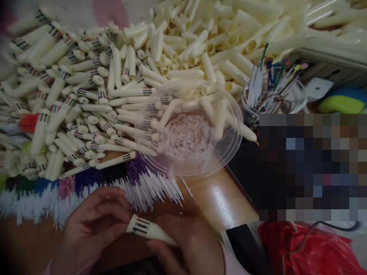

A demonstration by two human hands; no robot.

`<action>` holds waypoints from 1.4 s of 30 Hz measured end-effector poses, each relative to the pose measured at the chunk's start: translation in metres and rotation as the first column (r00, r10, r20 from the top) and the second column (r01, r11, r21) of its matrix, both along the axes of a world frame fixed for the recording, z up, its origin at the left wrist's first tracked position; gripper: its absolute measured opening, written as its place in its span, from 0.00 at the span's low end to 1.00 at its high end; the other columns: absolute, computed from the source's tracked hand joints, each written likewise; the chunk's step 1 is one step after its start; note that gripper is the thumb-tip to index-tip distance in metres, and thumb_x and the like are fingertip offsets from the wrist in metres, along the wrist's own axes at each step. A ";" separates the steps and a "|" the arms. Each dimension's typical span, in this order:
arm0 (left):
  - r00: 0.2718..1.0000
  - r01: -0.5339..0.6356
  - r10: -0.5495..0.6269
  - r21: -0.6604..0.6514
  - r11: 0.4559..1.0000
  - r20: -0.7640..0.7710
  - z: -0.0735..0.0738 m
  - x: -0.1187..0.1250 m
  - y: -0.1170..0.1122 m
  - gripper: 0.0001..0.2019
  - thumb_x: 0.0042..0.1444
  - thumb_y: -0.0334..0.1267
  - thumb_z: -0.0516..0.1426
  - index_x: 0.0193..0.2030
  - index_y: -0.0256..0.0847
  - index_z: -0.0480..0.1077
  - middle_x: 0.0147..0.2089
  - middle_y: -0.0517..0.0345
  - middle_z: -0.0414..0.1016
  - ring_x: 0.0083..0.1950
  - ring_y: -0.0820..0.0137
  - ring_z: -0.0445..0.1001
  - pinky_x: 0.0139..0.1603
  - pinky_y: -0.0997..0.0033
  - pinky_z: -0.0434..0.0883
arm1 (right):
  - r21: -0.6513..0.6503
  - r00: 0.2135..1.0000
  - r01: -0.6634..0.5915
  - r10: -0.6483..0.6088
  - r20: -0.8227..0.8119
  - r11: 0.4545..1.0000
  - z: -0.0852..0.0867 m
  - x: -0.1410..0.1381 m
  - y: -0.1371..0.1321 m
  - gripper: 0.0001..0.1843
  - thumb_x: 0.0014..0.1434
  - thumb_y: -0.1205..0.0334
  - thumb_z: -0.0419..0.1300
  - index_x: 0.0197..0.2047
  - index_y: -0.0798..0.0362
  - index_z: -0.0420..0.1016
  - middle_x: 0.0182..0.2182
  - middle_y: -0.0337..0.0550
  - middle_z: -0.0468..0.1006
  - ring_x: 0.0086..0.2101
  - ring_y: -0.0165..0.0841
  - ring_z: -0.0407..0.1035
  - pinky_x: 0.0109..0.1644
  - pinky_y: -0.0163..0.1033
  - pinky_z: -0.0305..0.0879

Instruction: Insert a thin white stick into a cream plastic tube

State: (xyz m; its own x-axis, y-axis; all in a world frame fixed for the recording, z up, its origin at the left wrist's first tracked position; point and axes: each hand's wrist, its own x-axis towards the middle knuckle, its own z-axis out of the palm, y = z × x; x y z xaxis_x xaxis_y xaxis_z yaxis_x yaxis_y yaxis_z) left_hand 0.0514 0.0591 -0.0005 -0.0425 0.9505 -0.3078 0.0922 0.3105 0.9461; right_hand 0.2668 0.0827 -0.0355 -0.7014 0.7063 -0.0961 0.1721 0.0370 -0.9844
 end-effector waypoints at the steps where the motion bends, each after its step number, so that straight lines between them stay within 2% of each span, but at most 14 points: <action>1: 1.000 0.008 -0.007 0.043 0.999 -0.022 -0.002 0.000 -0.001 0.21 0.51 0.32 0.66 0.50 0.54 0.71 0.29 0.68 0.82 0.33 0.75 0.78 0.39 0.82 0.74 | -0.009 1.000 0.002 -0.002 0.004 1.000 -0.001 0.000 0.000 0.06 0.63 0.63 0.55 0.41 0.51 0.72 0.27 0.39 0.77 0.25 0.30 0.69 0.27 0.33 0.56; 4: 0.998 -0.002 0.009 0.126 0.992 -0.058 -0.006 0.001 -0.004 0.19 0.52 0.31 0.66 0.48 0.54 0.72 0.31 0.68 0.83 0.33 0.75 0.80 0.39 0.83 0.75 | -0.031 1.000 -0.006 0.007 0.028 1.000 -0.004 0.001 -0.001 0.07 0.63 0.62 0.54 0.39 0.52 0.72 0.26 0.39 0.77 0.25 0.30 0.69 0.25 0.33 0.54; 7: 0.996 -0.034 0.045 0.132 0.991 -0.082 -0.007 0.003 -0.005 0.16 0.52 0.30 0.66 0.46 0.53 0.74 0.31 0.67 0.83 0.33 0.75 0.81 0.38 0.85 0.75 | -0.029 0.997 0.006 -0.004 0.073 1.000 -0.005 0.002 -0.001 0.08 0.63 0.60 0.53 0.36 0.51 0.72 0.25 0.39 0.77 0.24 0.31 0.69 0.24 0.34 0.52; 11: 0.999 -0.001 -0.002 0.085 0.996 0.037 -0.006 0.004 -0.004 0.18 0.52 0.32 0.66 0.48 0.54 0.73 0.31 0.65 0.84 0.31 0.73 0.81 0.35 0.82 0.78 | -0.037 0.997 -0.017 0.020 0.072 0.999 -0.005 0.002 -0.001 0.07 0.63 0.60 0.54 0.38 0.51 0.72 0.26 0.38 0.77 0.24 0.30 0.69 0.24 0.34 0.52; 14: 0.995 -0.020 0.015 0.052 0.998 0.096 -0.005 0.006 -0.004 0.19 0.50 0.34 0.68 0.48 0.54 0.73 0.32 0.63 0.84 0.30 0.72 0.81 0.32 0.81 0.78 | -0.024 0.998 -0.002 0.004 0.070 1.000 -0.004 0.002 -0.001 0.06 0.62 0.61 0.54 0.38 0.51 0.72 0.26 0.38 0.77 0.24 0.30 0.70 0.24 0.34 0.53; 17: 0.998 -0.044 0.041 0.066 0.997 0.044 -0.006 0.009 -0.006 0.20 0.49 0.31 0.67 0.48 0.53 0.73 0.33 0.63 0.83 0.31 0.72 0.80 0.32 0.81 0.78 | -0.012 0.998 0.024 -0.023 0.066 1.000 -0.004 0.001 -0.002 0.06 0.63 0.61 0.54 0.38 0.51 0.71 0.26 0.38 0.77 0.24 0.30 0.70 0.24 0.33 0.54; 20: 0.992 -0.075 0.091 0.179 0.981 -0.082 -0.009 0.013 -0.009 0.21 0.48 0.28 0.67 0.47 0.51 0.72 0.31 0.65 0.82 0.32 0.72 0.80 0.36 0.81 0.77 | -0.008 0.996 0.027 -0.027 0.080 1.000 -0.004 0.001 -0.003 0.07 0.64 0.60 0.54 0.37 0.51 0.71 0.25 0.38 0.77 0.24 0.30 0.70 0.24 0.33 0.54; 23: 0.972 -0.107 0.156 0.264 0.959 -0.174 -0.014 0.013 -0.012 0.20 0.47 0.29 0.68 0.47 0.48 0.72 0.29 0.66 0.82 0.30 0.74 0.80 0.40 0.81 0.76 | -0.024 0.996 0.014 -0.012 0.085 1.000 -0.003 0.002 -0.003 0.07 0.64 0.60 0.53 0.37 0.52 0.70 0.26 0.39 0.77 0.25 0.31 0.71 0.25 0.33 0.55; 29: 0.985 -0.101 0.131 0.235 0.967 -0.114 -0.016 0.010 -0.008 0.16 0.49 0.32 0.68 0.45 0.48 0.72 0.28 0.65 0.81 0.32 0.70 0.78 0.35 0.75 0.76 | -0.006 0.998 0.033 -0.033 0.057 0.999 -0.005 0.001 -0.001 0.09 0.65 0.59 0.52 0.38 0.52 0.71 0.26 0.40 0.77 0.24 0.31 0.70 0.25 0.34 0.56; 31: 0.991 -0.061 0.088 0.259 0.964 -0.096 -0.015 0.008 -0.004 0.12 0.52 0.32 0.66 0.42 0.47 0.73 0.30 0.62 0.79 0.33 0.70 0.75 0.33 0.74 0.74 | -0.001 0.998 0.039 -0.039 0.058 0.999 -0.005 0.000 -0.002 0.09 0.65 0.59 0.51 0.38 0.52 0.71 0.26 0.40 0.76 0.24 0.31 0.70 0.25 0.34 0.56; 34: 0.982 0.069 -0.013 0.298 0.952 -0.187 -0.014 0.005 0.001 0.04 0.56 0.36 0.63 0.38 0.44 0.75 0.35 0.57 0.73 0.35 0.70 0.72 0.32 0.74 0.72 | 0.000 0.997 0.033 -0.033 0.070 0.999 -0.006 -0.001 -0.003 0.09 0.64 0.59 0.52 0.38 0.52 0.71 0.25 0.40 0.77 0.24 0.31 0.69 0.24 0.34 0.55; 38: 0.947 0.207 -0.124 0.266 0.942 -0.296 -0.013 0.002 0.001 0.04 0.59 0.40 0.60 0.39 0.45 0.76 0.38 0.56 0.70 0.37 0.69 0.71 0.33 0.73 0.72 | 0.020 0.997 0.031 -0.032 0.068 0.999 -0.006 0.001 -0.003 0.09 0.64 0.59 0.52 0.36 0.52 0.71 0.24 0.39 0.76 0.23 0.30 0.68 0.24 0.34 0.53; 42: 0.929 0.246 -0.153 0.254 0.935 -0.337 -0.010 0.003 -0.001 0.03 0.60 0.36 0.59 0.38 0.47 0.75 0.38 0.57 0.71 0.36 0.69 0.72 0.33 0.74 0.72 | 0.023 0.997 0.010 -0.012 0.080 1.000 -0.008 -0.001 0.000 0.11 0.65 0.57 0.52 0.37 0.53 0.72 0.24 0.40 0.75 0.23 0.29 0.67 0.25 0.33 0.53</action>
